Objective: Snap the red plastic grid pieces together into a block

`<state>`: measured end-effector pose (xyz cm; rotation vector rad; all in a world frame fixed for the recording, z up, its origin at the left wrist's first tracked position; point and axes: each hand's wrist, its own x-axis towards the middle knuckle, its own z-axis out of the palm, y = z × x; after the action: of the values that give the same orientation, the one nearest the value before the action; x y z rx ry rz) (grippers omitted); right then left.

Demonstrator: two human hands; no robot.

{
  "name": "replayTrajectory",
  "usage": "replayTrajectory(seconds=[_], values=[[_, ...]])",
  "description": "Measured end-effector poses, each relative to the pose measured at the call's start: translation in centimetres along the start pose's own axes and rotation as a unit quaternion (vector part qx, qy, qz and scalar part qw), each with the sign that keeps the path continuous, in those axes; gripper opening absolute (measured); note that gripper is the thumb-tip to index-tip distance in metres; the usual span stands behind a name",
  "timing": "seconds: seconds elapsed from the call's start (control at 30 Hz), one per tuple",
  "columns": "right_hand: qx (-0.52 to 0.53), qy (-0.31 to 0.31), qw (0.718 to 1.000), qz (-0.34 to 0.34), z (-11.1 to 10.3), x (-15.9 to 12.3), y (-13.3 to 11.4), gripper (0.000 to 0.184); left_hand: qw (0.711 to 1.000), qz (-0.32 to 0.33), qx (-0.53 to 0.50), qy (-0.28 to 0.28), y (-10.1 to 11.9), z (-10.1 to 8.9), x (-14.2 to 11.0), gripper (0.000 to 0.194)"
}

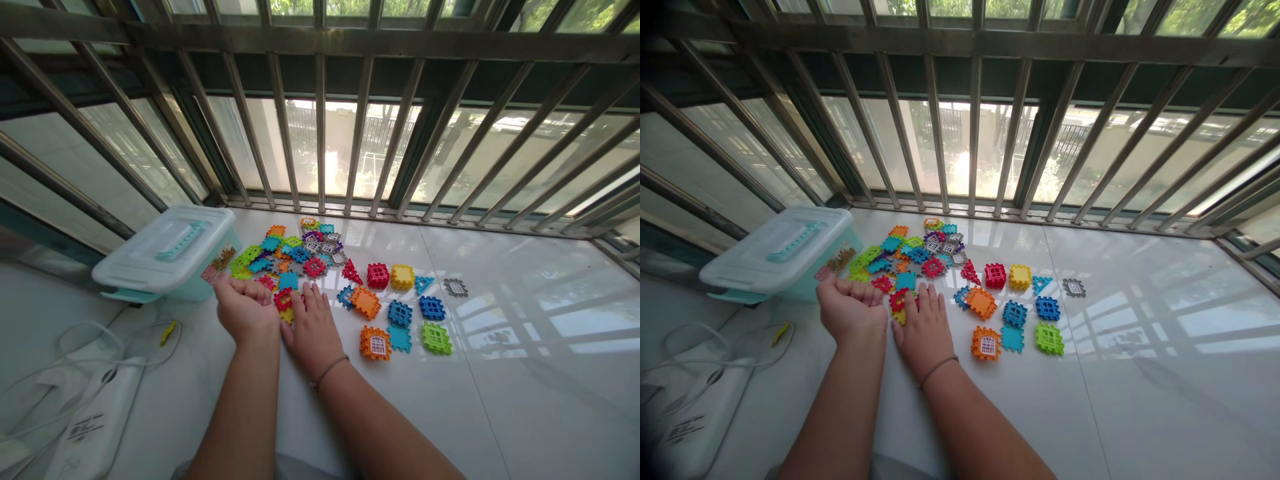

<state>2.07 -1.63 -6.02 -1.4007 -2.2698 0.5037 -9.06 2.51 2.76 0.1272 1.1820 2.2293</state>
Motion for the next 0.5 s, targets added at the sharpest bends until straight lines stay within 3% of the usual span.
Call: replayTrajectory(seconds=[0.17,0.5], values=[[0.009,0.000,1.000,0.002,-0.1,1.2,0.2,0.063,1.000,0.018,0.010,-0.017,-1.4,0.2,-0.5,0.056],[-0.005,0.021,1.000,-0.009,0.1,1.1,0.1,0.056,0.998,0.040,0.033,-0.035,-1.3,0.3,-0.7,0.052]])
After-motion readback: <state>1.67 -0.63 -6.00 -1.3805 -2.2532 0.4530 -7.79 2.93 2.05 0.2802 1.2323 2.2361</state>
